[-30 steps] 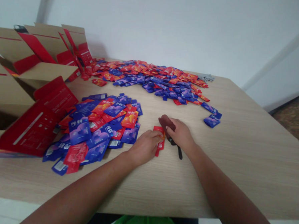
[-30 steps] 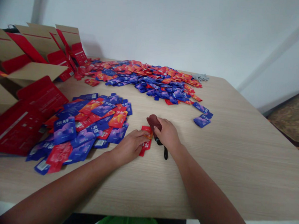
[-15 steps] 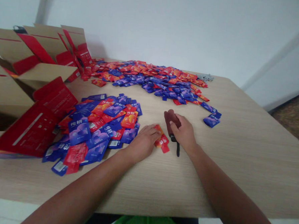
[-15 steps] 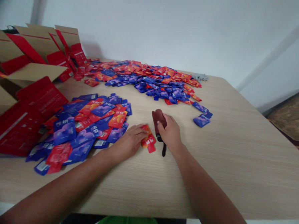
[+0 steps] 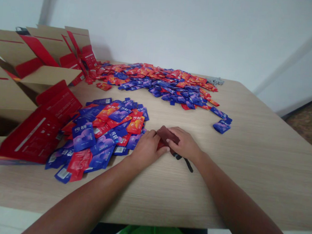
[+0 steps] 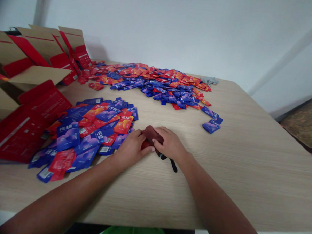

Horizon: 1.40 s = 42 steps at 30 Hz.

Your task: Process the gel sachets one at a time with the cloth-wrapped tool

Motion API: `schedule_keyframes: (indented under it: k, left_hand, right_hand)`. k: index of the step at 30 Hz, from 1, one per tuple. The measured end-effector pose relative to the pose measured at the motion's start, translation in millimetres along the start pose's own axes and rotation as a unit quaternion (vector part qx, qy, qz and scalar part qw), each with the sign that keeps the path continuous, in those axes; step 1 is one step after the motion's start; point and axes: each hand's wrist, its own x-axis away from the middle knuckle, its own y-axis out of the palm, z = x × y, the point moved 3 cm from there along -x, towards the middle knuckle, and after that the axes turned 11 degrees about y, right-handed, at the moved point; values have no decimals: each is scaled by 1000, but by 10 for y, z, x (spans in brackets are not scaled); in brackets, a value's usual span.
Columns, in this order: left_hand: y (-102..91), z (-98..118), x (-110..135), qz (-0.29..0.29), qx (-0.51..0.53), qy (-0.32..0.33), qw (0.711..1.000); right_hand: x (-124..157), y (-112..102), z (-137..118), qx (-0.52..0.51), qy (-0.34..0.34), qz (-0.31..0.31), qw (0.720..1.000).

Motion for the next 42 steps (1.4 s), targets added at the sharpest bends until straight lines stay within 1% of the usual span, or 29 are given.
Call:
schedule_keyframes:
  k: [1,3,9,16,19,22,23,25,26,28,30,31,33,35,38,42]
  left_hand:
    - [-5,6,-2,0,0,3,1000]
    - [-18,23,-4,-3,-6,11,1000]
    - [-22,71,7,-16,-24,25,999]
    - [28,75,20,-13,-50,-7,999]
    - [34,69,24,-4,-58,-31,998]
    - [34,54,21,4,-46,-52,998]
    - [35,47,17,5,-40,-58,998]
    - [37,32,9,2,-32,-71,997]
    - [38,24,5,0,-30,-77,997]
    - [37,8,-2,-3,-28,-86,996]
    - [37,-6,-7,-6,-24,-92,995]
    - [38,-12,-8,-8,-21,-93,995]
    - [43,-22,-9,-9,-13,-93,996]
    - [49,-27,-7,-6,-4,-91,996]
    - [59,-29,-3,-2,6,-92,996]
    - [53,-29,-3,-1,9,-98,995]
  right_hand:
    - [-11,20,18,11,11,-17,1000]
    - [-34,40,79,31,42,-24,998]
    - [-73,18,276,86,115,25,989]
    - [-64,-56,357,154,172,74,970]
    - [-50,-92,357,142,168,108,969]
    - [-29,-136,270,78,119,157,977]
    - [-20,-142,220,51,96,163,981]
    - [-5,-127,103,9,48,150,988]
    - [-1,-101,45,-2,25,125,992]
    - [-2,-23,-45,-6,-9,57,998]
    - [-16,55,-68,4,-12,-1,1000]
    - [-29,84,-53,12,-3,-17,1000]
    - [-58,109,15,29,25,-17,999]
    - [-87,100,106,47,59,3,997]
    - [-111,48,228,79,113,40,990]
    - [-106,-29,315,130,161,66,976]
